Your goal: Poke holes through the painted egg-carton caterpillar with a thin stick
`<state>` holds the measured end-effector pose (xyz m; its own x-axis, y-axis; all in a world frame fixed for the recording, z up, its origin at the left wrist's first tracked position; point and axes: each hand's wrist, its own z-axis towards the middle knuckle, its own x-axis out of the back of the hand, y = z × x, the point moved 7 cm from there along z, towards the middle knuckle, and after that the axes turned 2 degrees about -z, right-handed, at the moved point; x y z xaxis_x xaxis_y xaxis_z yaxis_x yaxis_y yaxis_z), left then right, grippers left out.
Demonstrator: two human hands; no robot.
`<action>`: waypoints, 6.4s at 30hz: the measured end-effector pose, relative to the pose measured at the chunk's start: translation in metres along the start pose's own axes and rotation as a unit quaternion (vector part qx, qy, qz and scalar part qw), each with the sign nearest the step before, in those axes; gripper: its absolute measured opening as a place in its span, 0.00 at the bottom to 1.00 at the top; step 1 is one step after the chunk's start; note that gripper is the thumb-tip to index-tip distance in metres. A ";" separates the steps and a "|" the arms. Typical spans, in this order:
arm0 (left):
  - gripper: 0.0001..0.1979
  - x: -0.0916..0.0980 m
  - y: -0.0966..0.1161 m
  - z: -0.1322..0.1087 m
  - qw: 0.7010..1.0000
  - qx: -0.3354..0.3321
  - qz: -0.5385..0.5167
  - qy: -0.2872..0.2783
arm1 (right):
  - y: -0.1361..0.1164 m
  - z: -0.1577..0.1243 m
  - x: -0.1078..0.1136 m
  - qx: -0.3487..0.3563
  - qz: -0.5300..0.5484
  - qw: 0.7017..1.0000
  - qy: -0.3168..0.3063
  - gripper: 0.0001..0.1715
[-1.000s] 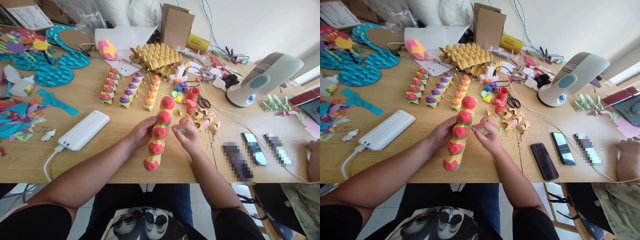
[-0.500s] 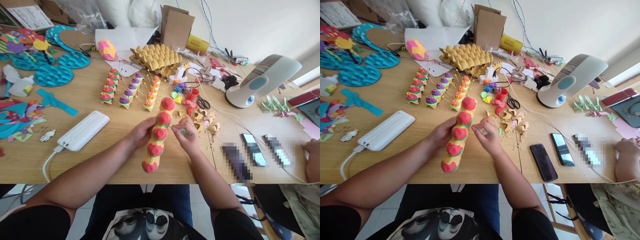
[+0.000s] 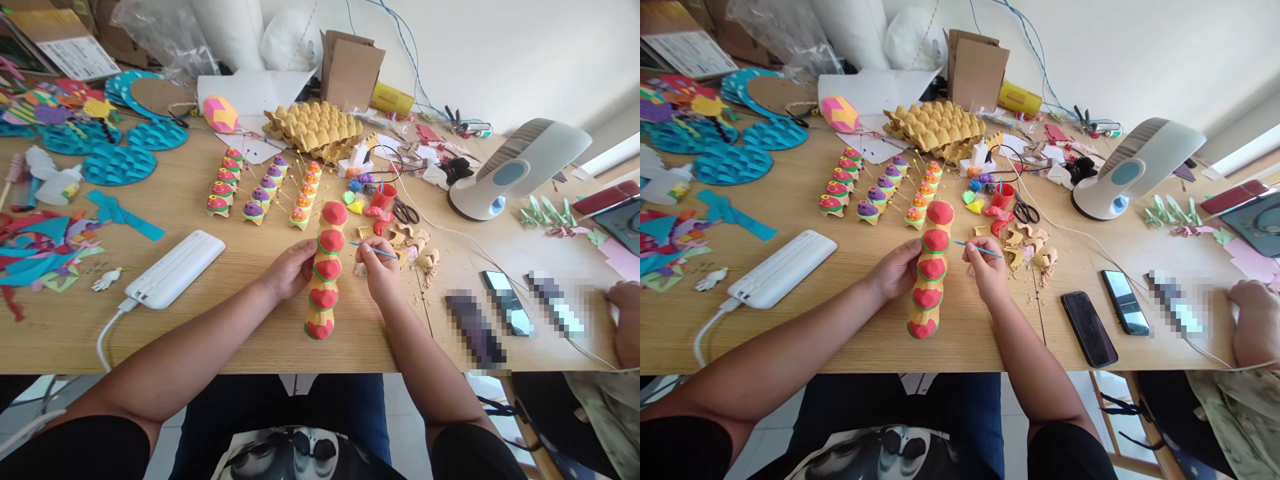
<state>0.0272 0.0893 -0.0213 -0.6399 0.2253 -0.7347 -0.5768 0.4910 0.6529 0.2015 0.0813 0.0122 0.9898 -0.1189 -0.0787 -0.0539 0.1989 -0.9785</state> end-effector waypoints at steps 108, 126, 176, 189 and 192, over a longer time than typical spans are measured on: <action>0.15 -0.002 -0.017 0.013 0.998 0.046 -0.012 -0.035 | 0.043 -0.016 -0.019 -0.238 0.201 0.945 -0.104 0.22; 0.13 0.010 -0.002 0.019 1.000 0.001 -0.020 0.008 | 0.044 -0.004 -0.042 -0.235 0.208 0.950 -0.005 0.22; 0.16 0.013 0.005 0.019 0.998 -0.030 0.039 0.039 | 0.062 0.002 -0.049 -0.228 0.285 0.924 -0.113 0.20; 0.19 0.020 0.010 0.021 0.986 -0.044 0.157 0.024 | 0.062 0.002 -0.045 -0.245 0.300 0.918 -0.086 0.21; 0.19 0.022 0.011 0.022 0.984 -0.054 0.167 0.025 | 0.060 0.002 -0.046 -0.244 0.297 0.918 -0.100 0.20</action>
<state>0.0175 0.1178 -0.0347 -0.8252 0.3160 -0.4681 -0.3797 0.3031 0.8741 0.1530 0.1002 -0.0427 0.7683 0.0597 -0.6373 -0.5966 -0.2942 -0.7467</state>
